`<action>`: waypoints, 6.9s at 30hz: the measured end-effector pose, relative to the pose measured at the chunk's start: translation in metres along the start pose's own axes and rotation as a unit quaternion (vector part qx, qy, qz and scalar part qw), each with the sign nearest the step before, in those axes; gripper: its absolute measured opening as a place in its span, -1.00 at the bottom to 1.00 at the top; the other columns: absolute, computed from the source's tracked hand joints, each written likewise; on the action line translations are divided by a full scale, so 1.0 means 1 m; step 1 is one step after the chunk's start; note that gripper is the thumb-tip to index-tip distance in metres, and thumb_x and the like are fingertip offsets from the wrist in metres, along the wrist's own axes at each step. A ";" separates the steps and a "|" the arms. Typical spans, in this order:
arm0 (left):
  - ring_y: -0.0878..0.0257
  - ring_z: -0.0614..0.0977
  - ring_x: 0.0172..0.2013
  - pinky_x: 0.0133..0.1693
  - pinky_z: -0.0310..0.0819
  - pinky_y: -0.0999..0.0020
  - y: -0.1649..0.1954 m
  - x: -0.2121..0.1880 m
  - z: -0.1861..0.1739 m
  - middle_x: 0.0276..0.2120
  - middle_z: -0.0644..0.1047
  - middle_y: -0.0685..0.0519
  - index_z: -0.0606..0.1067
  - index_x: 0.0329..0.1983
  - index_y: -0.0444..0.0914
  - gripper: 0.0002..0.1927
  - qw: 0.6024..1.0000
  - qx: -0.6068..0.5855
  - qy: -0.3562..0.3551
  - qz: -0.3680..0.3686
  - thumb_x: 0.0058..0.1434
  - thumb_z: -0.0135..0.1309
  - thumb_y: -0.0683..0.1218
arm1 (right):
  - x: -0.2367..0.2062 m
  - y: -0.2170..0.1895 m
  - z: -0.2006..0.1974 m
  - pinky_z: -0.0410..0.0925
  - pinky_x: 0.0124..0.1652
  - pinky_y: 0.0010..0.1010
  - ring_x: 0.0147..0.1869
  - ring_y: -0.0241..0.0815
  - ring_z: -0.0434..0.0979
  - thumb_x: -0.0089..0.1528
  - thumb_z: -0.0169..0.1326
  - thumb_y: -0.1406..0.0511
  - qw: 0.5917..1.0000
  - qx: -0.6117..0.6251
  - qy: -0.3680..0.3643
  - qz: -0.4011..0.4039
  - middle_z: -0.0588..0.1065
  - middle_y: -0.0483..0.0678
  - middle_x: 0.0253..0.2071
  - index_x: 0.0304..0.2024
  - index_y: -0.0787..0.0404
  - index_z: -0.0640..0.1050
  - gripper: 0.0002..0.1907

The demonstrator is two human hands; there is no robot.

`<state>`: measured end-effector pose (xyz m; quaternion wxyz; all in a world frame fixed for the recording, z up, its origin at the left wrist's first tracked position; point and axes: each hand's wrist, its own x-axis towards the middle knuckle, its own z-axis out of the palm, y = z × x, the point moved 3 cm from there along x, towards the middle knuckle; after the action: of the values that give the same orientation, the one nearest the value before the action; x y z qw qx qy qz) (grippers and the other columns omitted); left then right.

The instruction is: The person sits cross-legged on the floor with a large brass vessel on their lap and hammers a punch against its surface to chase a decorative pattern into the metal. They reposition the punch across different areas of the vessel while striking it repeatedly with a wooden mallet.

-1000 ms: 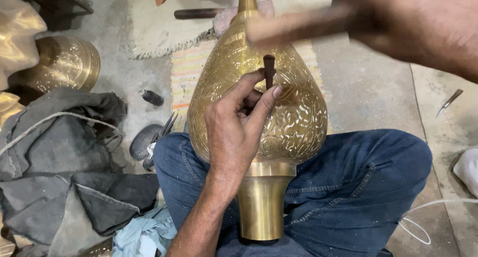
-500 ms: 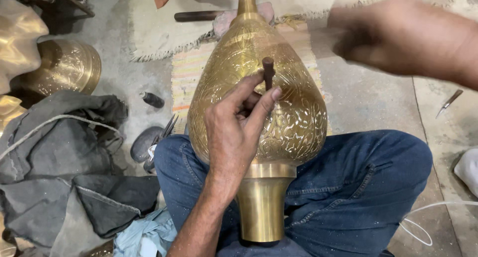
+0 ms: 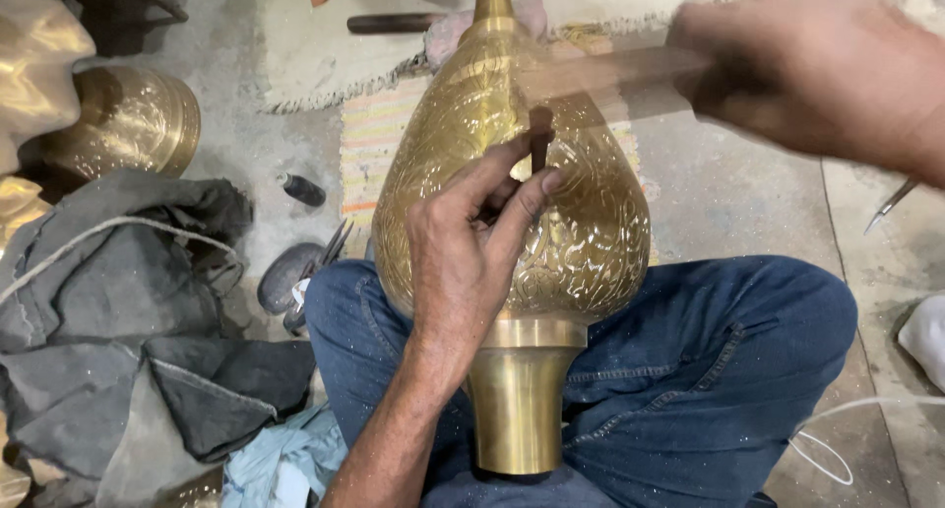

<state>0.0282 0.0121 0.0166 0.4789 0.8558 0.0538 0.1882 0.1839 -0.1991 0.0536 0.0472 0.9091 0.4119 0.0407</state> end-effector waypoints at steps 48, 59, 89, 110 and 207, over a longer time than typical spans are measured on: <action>0.34 0.76 -0.42 -0.37 0.74 0.38 -0.012 0.036 -0.001 -0.42 0.70 0.04 0.56 0.08 -0.25 -0.64 0.981 0.044 -0.187 0.034 0.28 0.21 0.01 | -0.004 0.007 0.022 0.54 -0.05 -0.19 -0.12 -0.06 0.67 0.27 0.21 0.33 0.974 0.207 0.047 0.085 0.62 0.08 -0.21 0.03 0.22 0.48 -0.70; 0.34 0.76 -0.43 -0.37 0.74 0.40 -0.015 0.032 -0.001 -0.43 0.70 0.04 0.56 0.10 -0.26 -0.64 0.981 0.021 -0.186 0.057 0.30 0.20 -0.02 | -0.005 0.007 0.031 0.52 -0.23 -0.20 -0.25 -0.07 0.66 0.20 0.31 0.27 0.971 0.203 -0.011 0.126 0.59 0.01 -0.37 -0.05 0.21 0.53 -0.68; 0.36 0.74 -0.46 -0.40 0.68 0.41 -0.014 0.037 -0.002 -0.49 0.67 0.07 0.54 0.16 -0.25 -0.60 0.979 0.005 -0.195 0.054 0.31 0.18 -0.01 | -0.007 0.010 0.052 0.56 -0.15 -0.21 -0.18 -0.06 0.69 0.31 0.21 0.33 0.908 0.396 0.062 0.125 0.62 0.08 -0.27 -0.06 0.26 0.57 -0.81; 0.38 0.72 -0.51 -0.47 0.61 0.40 -0.016 0.041 0.000 -0.51 0.67 0.10 0.56 0.16 -0.21 -0.60 0.974 0.026 -0.217 0.055 0.31 0.17 0.04 | -0.036 -0.004 0.038 0.40 -0.36 -0.25 -0.37 -0.03 0.57 0.30 0.27 0.31 0.915 0.325 0.107 0.212 0.55 0.09 -0.41 -0.15 0.33 0.57 -0.80; 0.35 0.75 -0.45 -0.39 0.68 0.36 -0.012 0.051 -0.004 -0.46 0.71 0.07 0.57 0.11 -0.18 -0.61 0.962 0.025 -0.269 0.036 0.25 0.21 0.01 | -0.030 0.001 0.039 0.49 -0.29 -0.24 -0.28 -0.11 0.66 0.21 0.27 0.28 0.974 0.200 -0.023 0.103 0.63 0.03 -0.37 0.01 0.17 0.53 -0.66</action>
<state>0.0749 0.0350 0.0222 0.4467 0.8881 -0.1034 -0.0332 0.1692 -0.2248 0.0140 -0.1304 0.9383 0.3150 -0.0583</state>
